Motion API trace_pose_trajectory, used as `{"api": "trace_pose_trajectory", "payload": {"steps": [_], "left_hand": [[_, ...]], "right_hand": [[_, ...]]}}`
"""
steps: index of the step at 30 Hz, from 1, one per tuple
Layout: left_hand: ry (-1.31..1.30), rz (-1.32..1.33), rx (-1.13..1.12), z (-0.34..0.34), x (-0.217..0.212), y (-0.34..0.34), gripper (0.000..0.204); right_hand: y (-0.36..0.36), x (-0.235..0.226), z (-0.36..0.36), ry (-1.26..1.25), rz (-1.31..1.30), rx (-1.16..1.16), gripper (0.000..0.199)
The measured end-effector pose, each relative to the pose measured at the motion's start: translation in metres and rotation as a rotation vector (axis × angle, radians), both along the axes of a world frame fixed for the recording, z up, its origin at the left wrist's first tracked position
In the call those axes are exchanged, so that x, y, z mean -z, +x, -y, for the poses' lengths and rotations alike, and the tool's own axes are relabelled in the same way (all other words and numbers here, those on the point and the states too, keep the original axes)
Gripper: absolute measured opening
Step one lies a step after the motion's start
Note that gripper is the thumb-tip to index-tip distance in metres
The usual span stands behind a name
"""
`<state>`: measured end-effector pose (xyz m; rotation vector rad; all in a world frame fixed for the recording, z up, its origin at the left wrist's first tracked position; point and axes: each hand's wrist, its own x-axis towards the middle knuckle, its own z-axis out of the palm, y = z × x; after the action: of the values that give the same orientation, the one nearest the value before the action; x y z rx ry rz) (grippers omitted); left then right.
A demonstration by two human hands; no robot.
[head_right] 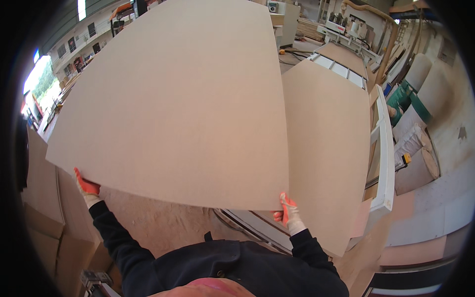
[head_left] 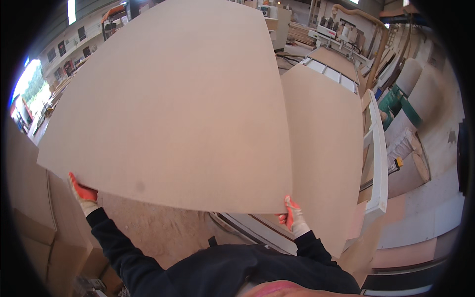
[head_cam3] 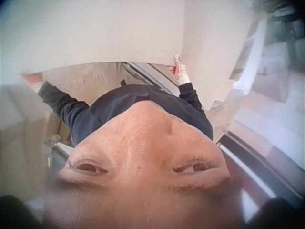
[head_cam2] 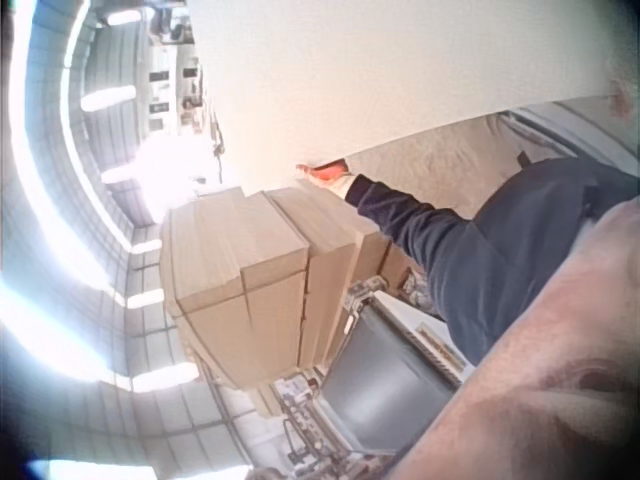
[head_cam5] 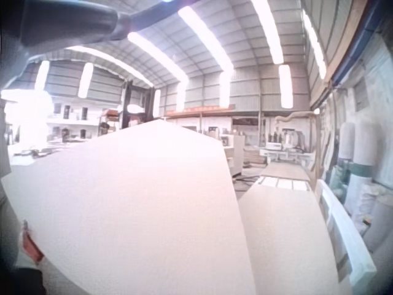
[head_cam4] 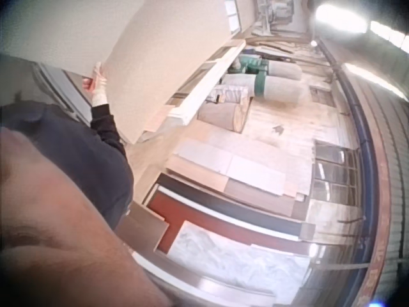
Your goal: The person repeatedly picks up large flat boards from a stack and places them onto a workbench. They handle each board with both hands, aligning it on the bench before returning to the stack for the next one.
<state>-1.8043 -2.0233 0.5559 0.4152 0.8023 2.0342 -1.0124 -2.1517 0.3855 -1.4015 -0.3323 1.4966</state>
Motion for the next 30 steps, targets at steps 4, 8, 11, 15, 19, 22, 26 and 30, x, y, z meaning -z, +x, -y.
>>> {"api": "trace_pose_trajectory", "payload": {"steps": [4,8,11,15,19,22,26,30], "left_hand": [[-0.001,-0.285,-0.21,-0.022,0.036,-0.068,0.058],[0.019,-0.477,-0.221,-0.017,0.064,-0.119,0.056],[-0.118,-0.553,-0.155,-0.01,0.064,-0.143,0.058],[-0.149,-0.24,-0.036,-0.032,0.052,-0.155,0.058],[-0.198,-0.437,-0.097,-0.088,0.058,-0.137,0.058],[-0.207,-0.487,-0.075,-0.127,0.062,-0.117,0.058],[-0.196,-0.519,-0.003,-0.177,0.045,-0.091,0.058],[-0.134,-0.479,0.137,-0.223,0.056,-0.052,0.058]], "right_hand": [[-0.033,0.073,0.006,-0.096,0.028,0.064,0.053],[-0.093,0.145,0.035,-0.185,-0.07,0.119,0.05],[-0.143,0.185,0.054,-0.348,-0.123,0.191,0.044],[-0.204,0.234,0.074,-0.336,-0.238,0.206,0.037],[-0.236,0.284,0.093,-0.334,-0.287,0.261,0.029],[-0.252,0.295,0.105,-0.336,-0.317,0.299,0.024],[-0.259,0.268,0.123,-0.307,-0.353,0.366,0.019],[-0.254,0.252,0.137,-0.301,-0.445,0.359,0.027]]}}
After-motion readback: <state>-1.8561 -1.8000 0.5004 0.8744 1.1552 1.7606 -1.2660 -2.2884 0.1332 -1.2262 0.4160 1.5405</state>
